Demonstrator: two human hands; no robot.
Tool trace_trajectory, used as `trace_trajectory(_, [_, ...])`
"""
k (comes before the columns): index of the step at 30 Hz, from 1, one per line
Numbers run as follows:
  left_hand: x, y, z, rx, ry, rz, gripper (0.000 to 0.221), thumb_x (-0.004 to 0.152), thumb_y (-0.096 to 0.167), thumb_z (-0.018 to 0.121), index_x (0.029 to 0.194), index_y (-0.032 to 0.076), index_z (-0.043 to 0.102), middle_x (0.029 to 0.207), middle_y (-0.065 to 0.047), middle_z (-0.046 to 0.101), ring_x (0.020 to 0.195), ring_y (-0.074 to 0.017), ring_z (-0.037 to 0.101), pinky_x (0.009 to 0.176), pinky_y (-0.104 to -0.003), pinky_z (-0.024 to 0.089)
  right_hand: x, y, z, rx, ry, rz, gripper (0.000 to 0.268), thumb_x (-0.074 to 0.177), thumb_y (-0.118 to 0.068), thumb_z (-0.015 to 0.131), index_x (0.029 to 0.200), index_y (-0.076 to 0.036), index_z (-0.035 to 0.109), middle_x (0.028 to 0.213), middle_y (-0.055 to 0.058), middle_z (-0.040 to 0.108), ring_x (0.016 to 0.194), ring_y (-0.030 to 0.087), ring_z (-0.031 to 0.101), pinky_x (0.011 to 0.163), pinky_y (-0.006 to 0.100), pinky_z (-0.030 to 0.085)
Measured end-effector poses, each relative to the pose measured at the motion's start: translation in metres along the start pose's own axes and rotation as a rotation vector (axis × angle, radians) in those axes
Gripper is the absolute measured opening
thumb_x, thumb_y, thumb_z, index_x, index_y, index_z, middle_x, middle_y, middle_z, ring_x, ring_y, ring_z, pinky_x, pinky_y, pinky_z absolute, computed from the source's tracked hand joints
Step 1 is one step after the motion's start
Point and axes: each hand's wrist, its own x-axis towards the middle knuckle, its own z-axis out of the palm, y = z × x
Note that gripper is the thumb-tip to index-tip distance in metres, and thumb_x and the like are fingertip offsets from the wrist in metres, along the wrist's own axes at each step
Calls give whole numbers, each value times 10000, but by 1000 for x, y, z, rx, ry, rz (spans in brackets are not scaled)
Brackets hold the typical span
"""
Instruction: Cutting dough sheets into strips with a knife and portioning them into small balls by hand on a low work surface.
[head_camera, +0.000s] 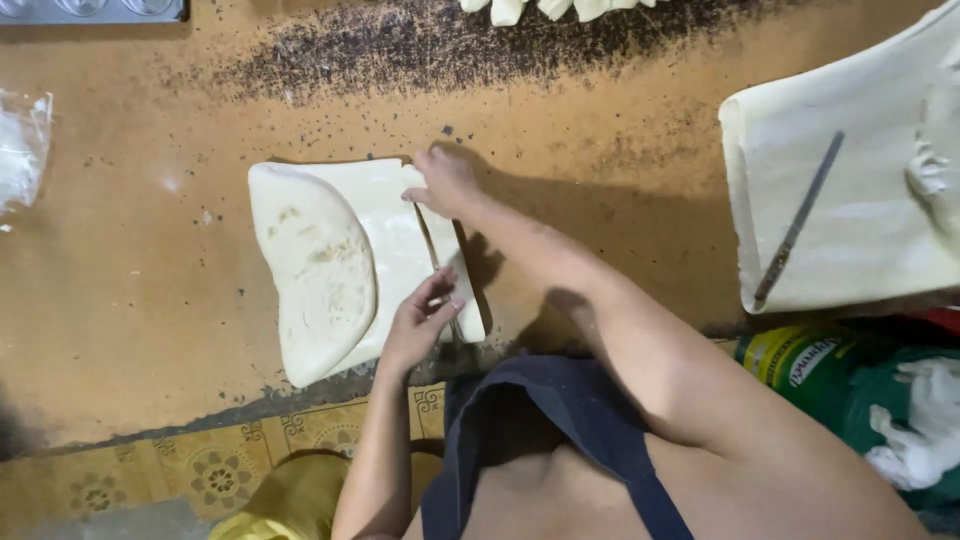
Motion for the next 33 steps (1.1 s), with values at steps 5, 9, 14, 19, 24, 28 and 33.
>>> trace_trajectory(5, [23,-66,-21,209,359,325,979,771,76,872,1578,34,319,1397,-247,536,1286,-413,556,1115,-530,460,-118,-20,-20,739,288,-413,360,834,-237,875,886,-95,548,843,76,569,834,293,658,731,352,496])
trace_trajectory(9, [16,-31,13,348,330,446,1105,631,95,942,1533,-49,320,1428,-360,437,1392,-545,389,1219,-625,285,-208,-28,-142,865,371,-430,259,853,-64,820,1064,-53,670,1176,122,627,1073,251,645,947,350,500])
trace_trajectory(14, [64,-82,50,366,61,524,198,880,333,781,1005,229,668,816,-25,723,852,-258,737,807,-409,572,-248,47,-187,1231,727,-500,587,903,125,556,1382,-143,351,932,145,560,844,284,667,932,506,618])
trace_trajectory(19, [39,49,19,821,88,756,314,821,255,755,1042,202,538,900,-32,644,843,-238,656,664,-391,517,-272,57,-184,1120,840,-452,219,994,77,644,1121,-64,535,933,133,621,846,253,673,905,444,648])
trace_trajectory(24, [34,99,48,1426,-372,427,1137,684,608,886,1546,69,376,1664,-268,217,1545,-453,106,1221,-650,190,-274,-25,-174,1097,712,-475,213,869,44,745,951,-32,564,1036,252,720,961,306,748,872,427,599])
trace_trajectory(28, [82,11,89,453,-507,924,245,827,222,747,898,15,637,840,-188,662,823,-424,697,714,-504,575,-264,-34,-148,1239,441,-449,89,831,67,728,824,78,641,610,169,612,496,152,575,471,315,528])
trace_trajectory(33, [123,12,74,217,-595,812,250,921,161,765,1135,40,722,1088,-151,739,1072,-266,680,968,-463,531,-198,-5,-146,1296,674,-461,333,916,-71,722,704,-95,466,665,102,581,622,137,587,555,250,474])
